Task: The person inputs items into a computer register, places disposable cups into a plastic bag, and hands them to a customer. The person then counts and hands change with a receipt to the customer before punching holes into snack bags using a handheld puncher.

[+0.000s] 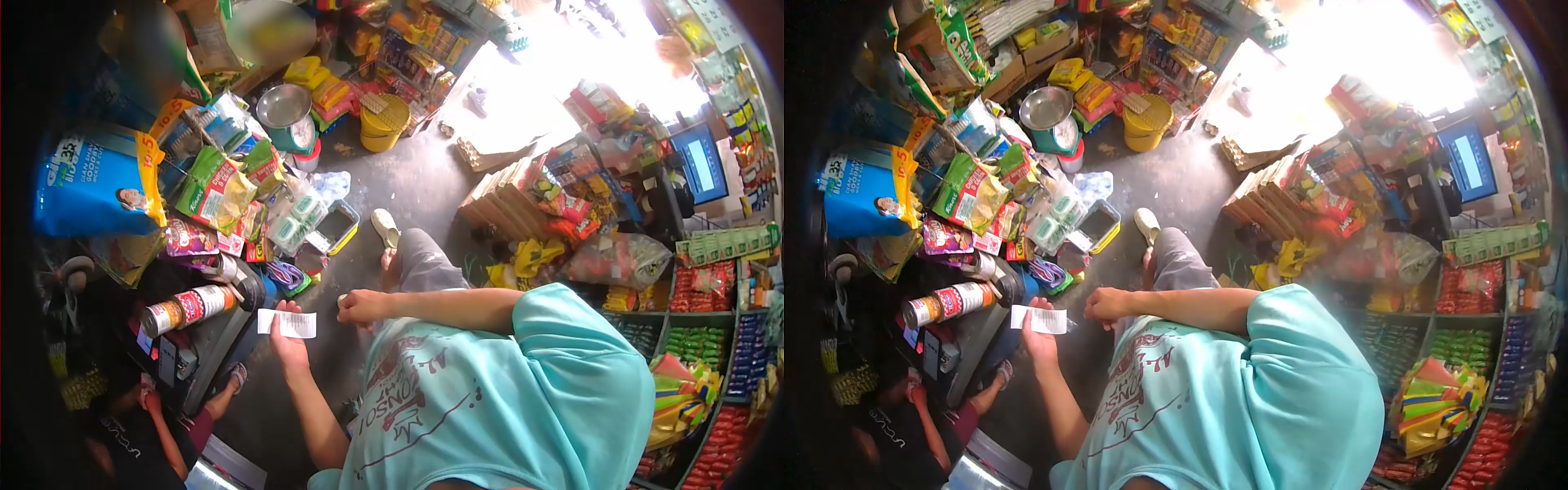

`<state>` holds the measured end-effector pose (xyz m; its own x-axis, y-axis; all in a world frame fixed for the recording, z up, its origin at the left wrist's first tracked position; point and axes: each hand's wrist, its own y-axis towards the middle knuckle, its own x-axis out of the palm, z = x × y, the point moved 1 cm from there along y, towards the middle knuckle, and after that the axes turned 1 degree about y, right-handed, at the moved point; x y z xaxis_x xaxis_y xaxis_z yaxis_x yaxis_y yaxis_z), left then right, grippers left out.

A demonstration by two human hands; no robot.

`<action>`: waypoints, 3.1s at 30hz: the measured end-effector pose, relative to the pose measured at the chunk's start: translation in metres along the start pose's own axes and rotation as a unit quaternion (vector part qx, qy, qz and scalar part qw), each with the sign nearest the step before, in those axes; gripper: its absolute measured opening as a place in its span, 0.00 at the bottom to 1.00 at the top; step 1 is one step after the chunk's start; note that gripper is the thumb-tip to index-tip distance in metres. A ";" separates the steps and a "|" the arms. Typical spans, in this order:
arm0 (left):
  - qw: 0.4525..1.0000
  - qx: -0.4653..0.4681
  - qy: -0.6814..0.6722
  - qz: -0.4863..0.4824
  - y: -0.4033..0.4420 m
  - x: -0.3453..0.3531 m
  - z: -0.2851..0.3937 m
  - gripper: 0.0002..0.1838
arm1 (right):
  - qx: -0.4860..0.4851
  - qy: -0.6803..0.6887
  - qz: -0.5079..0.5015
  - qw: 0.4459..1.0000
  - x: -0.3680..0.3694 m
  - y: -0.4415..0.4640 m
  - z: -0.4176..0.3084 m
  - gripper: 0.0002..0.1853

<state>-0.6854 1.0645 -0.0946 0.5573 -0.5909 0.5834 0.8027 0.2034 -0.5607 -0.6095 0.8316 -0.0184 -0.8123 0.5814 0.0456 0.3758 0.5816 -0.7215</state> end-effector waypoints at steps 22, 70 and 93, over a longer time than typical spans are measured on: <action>0.992 0.017 -0.050 0.117 -0.052 -0.061 -0.021 0.21 | 0.000 0.059 -0.037 0.998 0.031 0.047 -0.005 0.12; 0.939 0.186 0.008 0.290 -0.106 -0.074 -0.002 0.21 | -0.120 0.394 -0.289 0.864 0.045 -0.023 -0.180 0.21; 0.879 0.346 -0.193 0.264 -0.067 -0.063 0.041 0.32 | -0.066 0.352 -0.261 0.897 0.059 -0.001 -0.160 0.21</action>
<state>-0.7654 1.1200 -0.0693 0.8150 0.0110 0.5794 0.2729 0.8748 -0.4004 -0.5861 0.9569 0.0956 -0.4283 0.3991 0.8107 0.1133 0.9138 -0.3900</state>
